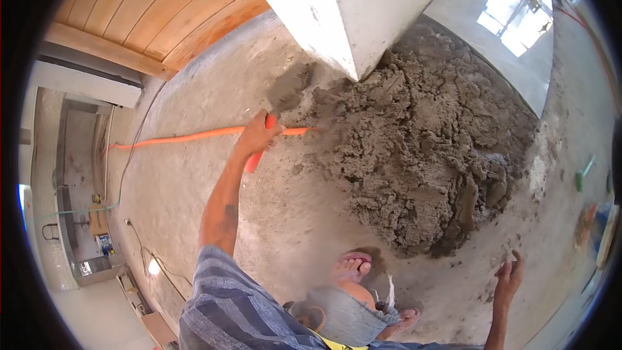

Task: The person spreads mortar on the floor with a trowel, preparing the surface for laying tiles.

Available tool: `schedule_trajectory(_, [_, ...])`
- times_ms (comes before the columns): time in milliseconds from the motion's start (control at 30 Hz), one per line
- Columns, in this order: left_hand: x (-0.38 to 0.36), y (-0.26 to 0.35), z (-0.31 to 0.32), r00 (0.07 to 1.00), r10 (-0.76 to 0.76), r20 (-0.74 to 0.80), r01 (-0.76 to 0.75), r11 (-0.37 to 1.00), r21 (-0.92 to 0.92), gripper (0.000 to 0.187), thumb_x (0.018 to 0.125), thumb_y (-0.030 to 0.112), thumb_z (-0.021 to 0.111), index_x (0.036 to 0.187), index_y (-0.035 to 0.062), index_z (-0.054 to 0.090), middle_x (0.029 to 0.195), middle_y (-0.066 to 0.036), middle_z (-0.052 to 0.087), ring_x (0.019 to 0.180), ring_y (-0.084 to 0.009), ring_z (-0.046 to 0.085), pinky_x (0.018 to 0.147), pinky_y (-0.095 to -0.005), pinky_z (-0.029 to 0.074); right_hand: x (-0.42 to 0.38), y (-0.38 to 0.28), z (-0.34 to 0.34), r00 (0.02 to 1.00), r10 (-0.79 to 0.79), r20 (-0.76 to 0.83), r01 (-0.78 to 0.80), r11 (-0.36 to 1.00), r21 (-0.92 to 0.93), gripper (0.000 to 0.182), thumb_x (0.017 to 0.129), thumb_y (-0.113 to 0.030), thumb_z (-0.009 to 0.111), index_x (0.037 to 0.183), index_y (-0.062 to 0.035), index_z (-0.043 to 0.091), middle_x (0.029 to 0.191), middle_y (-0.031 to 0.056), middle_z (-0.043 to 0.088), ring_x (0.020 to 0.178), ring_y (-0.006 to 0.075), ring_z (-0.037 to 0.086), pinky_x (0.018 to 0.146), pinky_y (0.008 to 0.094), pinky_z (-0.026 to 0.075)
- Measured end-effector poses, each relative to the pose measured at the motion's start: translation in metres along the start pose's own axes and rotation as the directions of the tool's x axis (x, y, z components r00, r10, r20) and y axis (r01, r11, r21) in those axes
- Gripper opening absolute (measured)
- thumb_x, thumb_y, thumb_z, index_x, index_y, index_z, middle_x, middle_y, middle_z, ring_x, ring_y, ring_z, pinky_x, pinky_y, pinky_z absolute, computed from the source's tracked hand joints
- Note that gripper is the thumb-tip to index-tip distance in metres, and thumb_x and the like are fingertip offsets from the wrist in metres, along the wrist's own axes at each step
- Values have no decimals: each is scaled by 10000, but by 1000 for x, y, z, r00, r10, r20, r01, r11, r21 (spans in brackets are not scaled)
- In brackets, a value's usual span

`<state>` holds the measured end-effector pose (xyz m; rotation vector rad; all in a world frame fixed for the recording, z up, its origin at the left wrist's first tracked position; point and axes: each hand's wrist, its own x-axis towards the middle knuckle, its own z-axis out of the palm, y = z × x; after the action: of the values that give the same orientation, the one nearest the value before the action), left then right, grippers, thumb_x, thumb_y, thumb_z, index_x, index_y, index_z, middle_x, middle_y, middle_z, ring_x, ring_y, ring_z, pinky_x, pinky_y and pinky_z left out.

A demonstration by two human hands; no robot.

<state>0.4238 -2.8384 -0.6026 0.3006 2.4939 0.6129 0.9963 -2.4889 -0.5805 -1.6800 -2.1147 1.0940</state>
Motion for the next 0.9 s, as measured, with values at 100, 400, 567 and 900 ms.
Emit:
schedule_trajectory(100, [71, -44, 2, 987, -1, -160, 33, 980, 195, 409, 840, 280, 586, 1123, 9, 469, 1023, -261, 612, 918, -369, 625, 755, -482, 495, 7, -16, 3, 1000, 11, 18, -13, 997, 83, 296, 967, -173, 469, 1210, -8, 508, 681, 1, 450, 578, 76, 450, 528, 237, 373])
schedule_trajectory(400, [61, -33, 50, 989, 145, 11, -132, 866, 482, 354, 882, 238, 494, 1130, -7, 434, 1022, -314, 591, 986, -485, 564, 838, -546, 446, -1, -20, -5, 995, 91, -30, -87, 988, 128, 319, 960, -209, 491, 1207, -7, 498, 670, -13, 444, 585, 64, 451, 546, 224, 389])
schedule_trajectory(567, [8, -35, 54, 938, 239, -250, -173, 950, 260, 371, 902, 295, 500, 1106, -11, 450, 952, -292, 615, 911, -481, 585, 800, -529, 462, -6, -5, -14, 987, 158, -43, -144, 962, 231, 335, 954, -225, 502, 1204, -3, 490, 649, -20, 441, 577, 55, 443, 529, 209, 363])
schedule_trajectory(900, [0, 8, 78, 886, 463, -2, -399, 765, 505, 325, 941, 319, 490, 1057, 16, 486, 758, -231, 612, 670, -396, 616, 579, -492, 488, 4, -26, 1, 997, 79, 22, -82, 961, 265, 373, 949, -257, 517, 1208, 9, 480, 666, -16, 434, 581, 55, 435, 543, 208, 367])
